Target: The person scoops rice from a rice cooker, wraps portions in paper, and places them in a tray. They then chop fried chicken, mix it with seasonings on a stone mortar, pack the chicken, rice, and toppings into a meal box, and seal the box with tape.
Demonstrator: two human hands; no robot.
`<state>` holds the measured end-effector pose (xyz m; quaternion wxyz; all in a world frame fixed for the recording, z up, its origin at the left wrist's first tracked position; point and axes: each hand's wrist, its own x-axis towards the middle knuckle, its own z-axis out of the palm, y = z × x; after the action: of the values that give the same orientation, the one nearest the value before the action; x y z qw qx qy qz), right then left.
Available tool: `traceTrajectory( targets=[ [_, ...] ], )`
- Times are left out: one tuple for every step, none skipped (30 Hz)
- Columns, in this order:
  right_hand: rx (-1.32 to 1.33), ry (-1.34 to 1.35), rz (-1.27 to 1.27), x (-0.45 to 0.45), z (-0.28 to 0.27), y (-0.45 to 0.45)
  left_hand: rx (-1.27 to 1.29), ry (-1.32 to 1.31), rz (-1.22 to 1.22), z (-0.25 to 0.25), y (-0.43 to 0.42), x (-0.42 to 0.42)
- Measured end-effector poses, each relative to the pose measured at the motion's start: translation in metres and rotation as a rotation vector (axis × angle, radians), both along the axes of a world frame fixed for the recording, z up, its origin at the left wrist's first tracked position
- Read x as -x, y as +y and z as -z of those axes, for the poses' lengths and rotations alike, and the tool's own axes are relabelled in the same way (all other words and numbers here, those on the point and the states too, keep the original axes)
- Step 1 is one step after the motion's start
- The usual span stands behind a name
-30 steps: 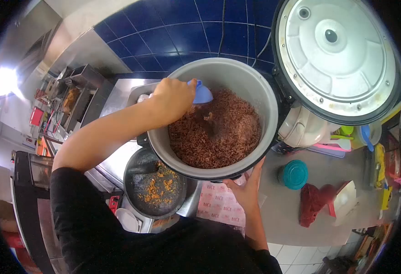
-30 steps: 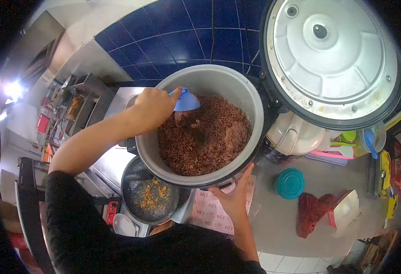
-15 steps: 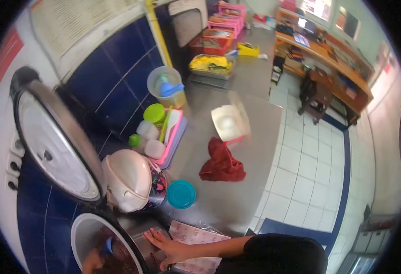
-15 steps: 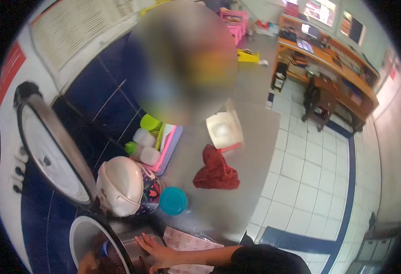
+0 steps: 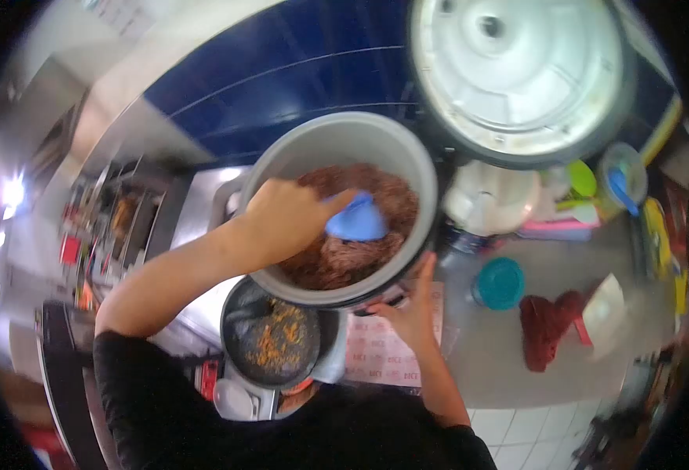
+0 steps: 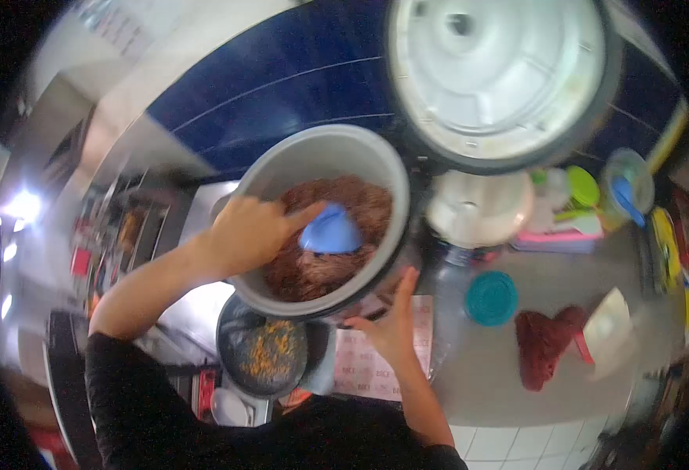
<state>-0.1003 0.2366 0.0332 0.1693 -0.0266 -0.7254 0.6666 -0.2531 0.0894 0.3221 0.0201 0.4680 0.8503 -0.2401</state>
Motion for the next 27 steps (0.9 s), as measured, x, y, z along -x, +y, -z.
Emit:
traceTrajectory(
  targets=[
    [0.054, -0.044, -0.009, -0.001, -0.008, 0.001, -0.054, 0.104, 0.025, -0.006, -0.003, -0.004],
    [0.079, -0.070, -0.022, -0.004, -0.014, 0.002, -0.048, 0.099, -0.017, -0.015, -0.002, -0.008],
    [0.104, -0.096, -0.035, -0.006, -0.021, 0.003, -0.068, 0.175, -0.053, -0.024, -0.002, -0.006],
    [0.152, -0.068, -0.032, -0.006, -0.022, 0.001, -0.089, 0.251, -0.081, -0.028, -0.004, 0.000],
    [0.200, -0.043, -0.025, -0.007, -0.023, 0.001, -0.093, 0.251, -0.098, -0.025, -0.005, 0.015],
    [0.191, -0.063, -0.036, -0.007, -0.026, 0.001, -0.070, 0.243, -0.193, -0.016, -0.007, 0.035],
    [0.183, -0.066, -0.046, -0.008, -0.035, 0.001, -0.046, 0.233, -0.284, -0.004, -0.008, 0.056],
    [0.162, -0.114, -0.039, -0.008, -0.046, 0.002, -0.049, 0.198, -0.321, 0.015, -0.007, 0.078],
    [0.144, -0.161, -0.029, -0.006, -0.051, 0.002, -0.051, 0.164, -0.354, 0.040, -0.005, 0.100],
    [0.139, -0.158, -0.029, -0.006, -0.049, 0.001, 0.001, 0.075, -0.365, 0.070, 0.002, 0.122],
    [0.133, -0.136, -0.037, -0.007, -0.045, 0.001, 0.053, -0.011, -0.369, 0.095, 0.011, 0.140],
    [0.130, -0.114, -0.038, -0.004, -0.044, 0.002, 0.049, -0.007, -0.357, 0.112, 0.019, 0.151],
    [0.125, -0.114, -0.025, -0.001, -0.044, 0.003, 0.076, -0.127, -0.338, 0.129, 0.027, 0.160],
    [0.106, -0.167, -0.014, 0.000, -0.047, 0.003, 0.106, -0.252, -0.319, 0.140, 0.034, 0.163],
    [0.090, -0.227, -0.007, -0.003, -0.047, 0.003, 0.108, -0.266, -0.310, 0.142, 0.033, 0.160],
    [0.090, -0.240, -0.008, -0.005, -0.047, 0.004, 0.070, -0.395, -0.251, 0.136, 0.026, 0.157],
    [0.104, -0.245, -0.001, -0.003, -0.047, 0.003, 0.032, -0.509, -0.195, 0.125, 0.021, 0.155],
    [0.120, -0.248, 0.005, -0.001, -0.047, 0.001, 0.037, -0.507, -0.203, 0.120, 0.022, 0.150],
    [0.126, -0.252, -0.002, -0.001, -0.045, 0.000, 0.018, -0.496, -0.218, 0.119, 0.023, 0.138],
    [0.138, -0.205, -0.016, 0.000, -0.042, 0.001, 0.000, -0.485, -0.227, 0.117, 0.024, 0.127],
    [0.150, -0.161, -0.026, 0.000, -0.041, 0.002, 0.004, -0.490, -0.226, 0.107, 0.026, 0.117],
    [0.151, -0.167, -0.022, -0.001, -0.042, 0.001, 0.053, -0.477, -0.166, 0.093, 0.029, 0.107],
    [0.122, -0.193, -0.008, -0.001, -0.043, 0.002, 0.097, -0.461, -0.107, 0.079, 0.033, 0.096],
    [0.095, -0.219, 0.006, -0.002, -0.044, 0.002, 0.082, -0.445, -0.063, 0.067, 0.031, 0.083],
    [0.097, -0.221, 0.011, -0.002, -0.042, 0.003, 0.070, -0.427, -0.018, 0.055, 0.027, 0.069],
    [0.115, -0.206, 0.007, -0.003, -0.040, 0.003, 0.064, -0.363, 0.045, 0.044, 0.020, 0.055],
    [0.133, -0.188, 0.005, -0.003, -0.039, 0.003, 0.058, -0.296, 0.111, 0.034, 0.012, 0.042]
  ],
)
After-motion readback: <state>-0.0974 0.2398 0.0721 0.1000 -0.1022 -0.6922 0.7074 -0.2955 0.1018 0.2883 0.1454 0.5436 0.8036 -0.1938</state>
